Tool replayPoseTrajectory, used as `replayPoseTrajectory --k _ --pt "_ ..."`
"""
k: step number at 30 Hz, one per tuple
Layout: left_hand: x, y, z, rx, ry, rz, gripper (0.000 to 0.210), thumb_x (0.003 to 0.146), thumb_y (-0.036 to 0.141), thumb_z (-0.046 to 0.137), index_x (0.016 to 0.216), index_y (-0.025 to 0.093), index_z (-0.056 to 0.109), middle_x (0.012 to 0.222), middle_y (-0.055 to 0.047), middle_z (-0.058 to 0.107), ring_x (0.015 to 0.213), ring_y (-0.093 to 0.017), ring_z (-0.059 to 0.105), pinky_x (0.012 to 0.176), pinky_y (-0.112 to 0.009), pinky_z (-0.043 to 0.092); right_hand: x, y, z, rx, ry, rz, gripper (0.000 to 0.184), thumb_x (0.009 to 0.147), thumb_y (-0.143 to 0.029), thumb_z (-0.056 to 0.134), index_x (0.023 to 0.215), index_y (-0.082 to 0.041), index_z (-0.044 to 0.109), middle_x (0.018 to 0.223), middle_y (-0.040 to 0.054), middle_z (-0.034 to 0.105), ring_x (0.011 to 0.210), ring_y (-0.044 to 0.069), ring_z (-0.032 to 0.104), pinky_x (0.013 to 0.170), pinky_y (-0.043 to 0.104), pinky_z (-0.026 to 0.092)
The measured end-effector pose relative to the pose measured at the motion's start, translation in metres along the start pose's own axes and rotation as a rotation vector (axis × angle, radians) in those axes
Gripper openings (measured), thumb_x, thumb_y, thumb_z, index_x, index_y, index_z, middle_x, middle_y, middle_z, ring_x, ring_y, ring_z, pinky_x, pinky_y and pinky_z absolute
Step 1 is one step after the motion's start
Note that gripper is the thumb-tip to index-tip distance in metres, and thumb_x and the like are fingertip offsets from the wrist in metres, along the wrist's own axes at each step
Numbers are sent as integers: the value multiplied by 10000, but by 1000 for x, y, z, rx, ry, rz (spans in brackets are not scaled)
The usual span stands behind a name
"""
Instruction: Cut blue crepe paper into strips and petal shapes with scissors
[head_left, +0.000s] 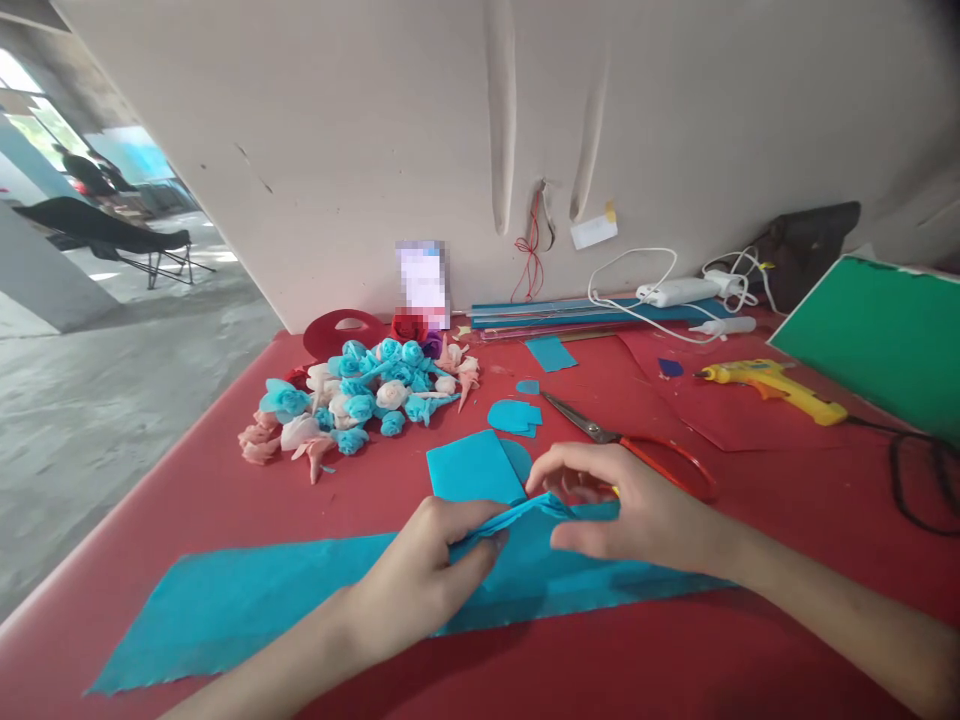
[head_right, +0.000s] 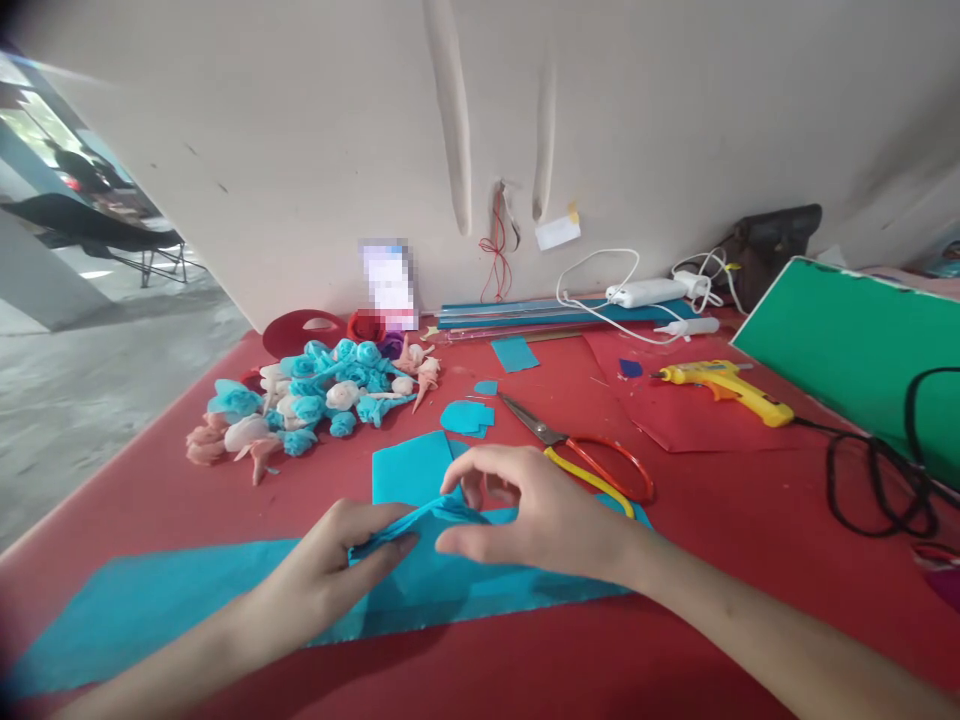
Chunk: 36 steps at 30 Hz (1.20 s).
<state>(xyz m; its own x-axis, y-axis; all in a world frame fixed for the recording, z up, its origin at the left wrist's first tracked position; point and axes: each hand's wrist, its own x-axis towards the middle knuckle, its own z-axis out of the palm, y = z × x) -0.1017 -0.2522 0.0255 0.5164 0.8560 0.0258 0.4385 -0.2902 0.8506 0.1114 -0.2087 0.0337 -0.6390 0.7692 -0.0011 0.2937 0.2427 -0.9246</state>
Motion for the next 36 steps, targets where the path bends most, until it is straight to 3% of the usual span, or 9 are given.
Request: replayPoseTrajectory --k 2,4,7,10,14,18,23,30,36 --pt "0 2 1 -111 -8 -55 269 879 216 456 624 144 500 551 61 331 518 -62 287 472 -165 279 -2 0 4 -60 -37 11 139 766 -321 651 757 -203 577 647 -52 427 612 96 389 547 217 336" --pt "2 4 1 -297 -3 -156 239 861 272 518 663 143 555 573 51 424 536 -66 363 495 -159 334 -3 1 7 -51 -1 25 212 813 -325 593 671 -191 513 629 -47 417 613 96 394 558 221 349" --pt "5 6 1 -632 72 -282 183 810 336 624 813 155 647 685 15 608 625 -109 544 619 -207 478 -3 3 10 118 67 80 183 820 -348 595 754 -187 540 688 -31 492 629 95 449 544 208 385" --pt "9 5 3 -798 94 -295 212 796 336 666 898 150 678 670 -4 659 653 -144 621 647 -244 526 -1 6 12 313 115 152 209 784 -372 644 797 -188 545 662 -39 500 555 82 464 447 180 385" --pt "10 -2 5 -813 22 -268 258 840 338 631 973 125 689 620 -28 673 575 -138 635 533 -206 510 0 12 14 526 45 147 199 796 -365 641 864 -199 553 621 -45 551 503 95 559 384 165 388" --pt "9 -9 4 -840 50 -220 279 833 336 640 1032 146 689 649 -43 697 549 -157 655 517 -229 519 0 18 13 660 -7 111 172 829 -322 610 965 -218 598 539 -59 572 435 90 555 379 165 382" --pt "6 -11 2 -895 74 -77 132 793 268 670 782 168 756 686 -34 684 583 -147 655 620 -253 531 -1 22 12 741 -50 34 151 847 -301 568 804 -190 662 544 -13 626 406 73 527 390 170 366" --pt "2 -6 2 -833 42 78 213 848 152 555 769 167 752 726 -53 707 687 -166 665 662 -264 531 -7 27 11 651 -50 -107 207 878 -262 531 732 -186 655 541 -40 508 442 76 487 505 236 436" --pt "1 -7 2 -791 23 127 225 824 81 533 780 153 741 752 -58 741 692 -174 679 657 -256 534 -10 29 9 587 -100 -127 214 887 -265 507 746 -192 650 534 -33 496 445 85 462 460 225 384"
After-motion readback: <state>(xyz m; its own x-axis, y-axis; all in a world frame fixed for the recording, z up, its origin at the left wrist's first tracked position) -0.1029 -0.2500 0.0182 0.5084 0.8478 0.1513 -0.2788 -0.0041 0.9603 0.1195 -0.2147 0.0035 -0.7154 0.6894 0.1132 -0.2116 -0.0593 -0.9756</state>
